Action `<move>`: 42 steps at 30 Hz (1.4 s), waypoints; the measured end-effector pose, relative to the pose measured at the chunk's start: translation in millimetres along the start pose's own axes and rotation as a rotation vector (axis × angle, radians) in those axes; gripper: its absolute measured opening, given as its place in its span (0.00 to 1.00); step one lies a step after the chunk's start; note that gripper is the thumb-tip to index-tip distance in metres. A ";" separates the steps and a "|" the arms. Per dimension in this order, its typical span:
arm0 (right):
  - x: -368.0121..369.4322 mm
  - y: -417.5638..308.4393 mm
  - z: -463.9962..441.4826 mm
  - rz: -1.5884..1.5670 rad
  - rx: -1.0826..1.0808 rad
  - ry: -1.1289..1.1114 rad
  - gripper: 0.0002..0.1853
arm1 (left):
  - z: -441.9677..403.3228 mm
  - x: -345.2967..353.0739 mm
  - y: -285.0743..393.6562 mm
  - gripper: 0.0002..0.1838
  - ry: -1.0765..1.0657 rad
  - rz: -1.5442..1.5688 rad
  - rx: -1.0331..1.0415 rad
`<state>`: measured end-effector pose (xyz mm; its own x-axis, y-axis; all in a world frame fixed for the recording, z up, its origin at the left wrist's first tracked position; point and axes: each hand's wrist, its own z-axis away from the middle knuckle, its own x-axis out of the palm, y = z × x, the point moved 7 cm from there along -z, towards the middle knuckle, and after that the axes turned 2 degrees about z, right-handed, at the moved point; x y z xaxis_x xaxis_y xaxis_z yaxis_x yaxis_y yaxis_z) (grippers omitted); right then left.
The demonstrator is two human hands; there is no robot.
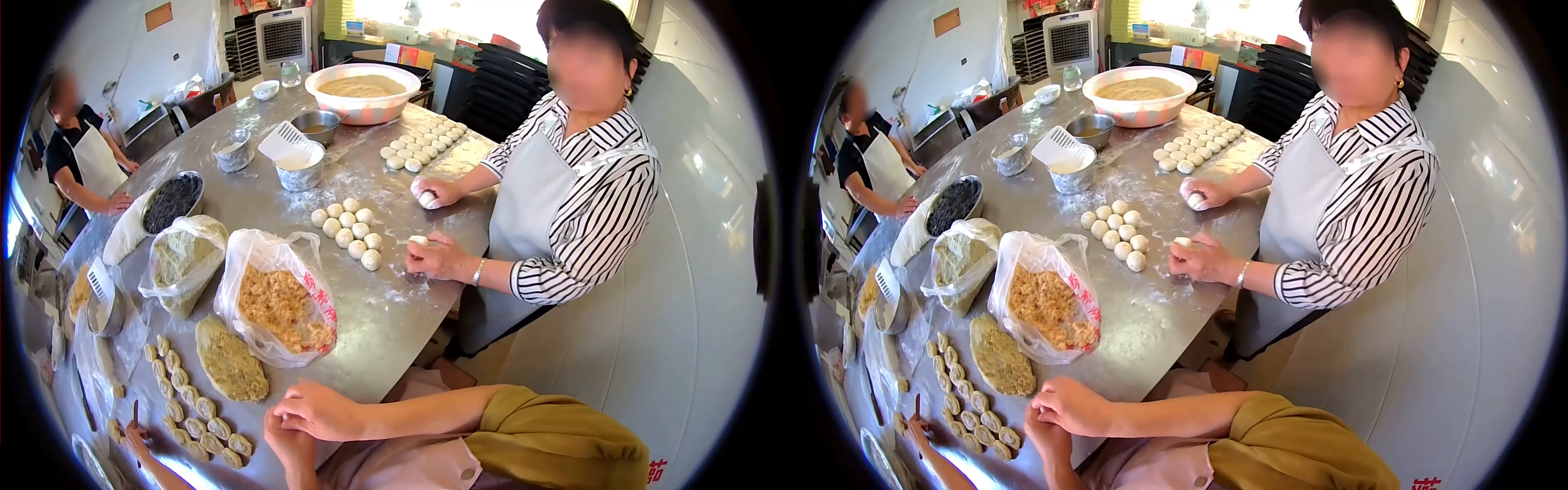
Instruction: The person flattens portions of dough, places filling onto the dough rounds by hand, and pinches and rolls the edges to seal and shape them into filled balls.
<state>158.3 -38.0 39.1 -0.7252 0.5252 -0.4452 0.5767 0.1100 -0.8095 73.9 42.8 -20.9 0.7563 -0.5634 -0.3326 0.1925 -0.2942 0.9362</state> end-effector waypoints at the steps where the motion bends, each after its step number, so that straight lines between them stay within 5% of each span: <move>1: 1.4 1.7 2.3 -0.007 0.063 -0.037 0.06 | 1.7 0.8 1.1 0.07 0.004 0.031 0.034; 7: 22.2 12.8 18.8 -0.082 0.124 -0.228 0.02 | 24.2 11.3 11.5 0.03 -0.146 0.164 -0.079; 10: 16.1 29.2 15.7 -0.154 0.256 -0.189 0.02 | 43.7 9.5 -29.9 0.07 -0.386 0.248 -0.342; 11: 0.0 38.2 11.8 -0.033 0.099 0.079 0.02 | 49.1 8.1 -32.7 0.12 -0.451 0.120 -0.319; 14: -25.3 56.8 -1.9 0.021 0.112 0.225 0.01 | 60.1 1.8 -30.3 0.18 -0.279 0.455 -0.437; 15: -15.5 53.3 -2.5 0.119 -0.007 0.138 0.02 | 70.5 -0.2 -68.5 0.24 -0.398 0.609 -0.549; 18: 26.5 61.0 10.5 0.179 -0.099 0.037 0.06 | 53.8 -17.6 -27.9 0.22 -0.029 0.673 -0.536; 19: 42.6 74.8 14.3 0.265 -0.052 -0.041 0.09 | 55.0 -23.5 -21.5 0.15 0.155 0.747 -0.699; 22: 57.5 77.5 30.3 0.307 -0.235 -0.001 0.09 | 49.8 -36.9 -36.7 0.15 -0.069 0.822 -0.606; 23: 64.3 82.8 32.5 0.301 -0.237 -0.021 0.09 | 58.6 -37.6 -48.7 0.19 0.060 0.934 -0.684; 26: 60.4 81.8 31.8 0.291 -0.227 -0.055 0.09 | 56.9 -31.9 -57.1 0.20 -0.238 1.301 -0.518; 29: 54.3 75.9 30.1 0.269 -0.216 -0.062 0.09 | 57.2 -33.0 -56.3 0.20 -0.081 1.256 -0.717; 32: 58.6 79.1 32.5 0.288 -0.187 -0.080 0.09 | 49.6 -34.4 -91.2 0.19 -0.288 1.379 -0.574; 35: 61.4 80.7 33.5 0.318 -0.151 -0.057 0.11 | 41.1 -33.5 -20.3 0.17 -0.006 1.262 -0.562; 42: 57.1 77.3 32.1 0.271 -0.167 0.009 0.16 | 42.5 -39.3 -32.3 0.23 -0.067 1.112 -0.494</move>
<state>149.3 -26.6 -61.1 -0.5340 0.5617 -0.6319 0.8028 0.1023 -0.5874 11.4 41.6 -43.0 0.6290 -0.3638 0.6870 -0.3119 0.6914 0.6517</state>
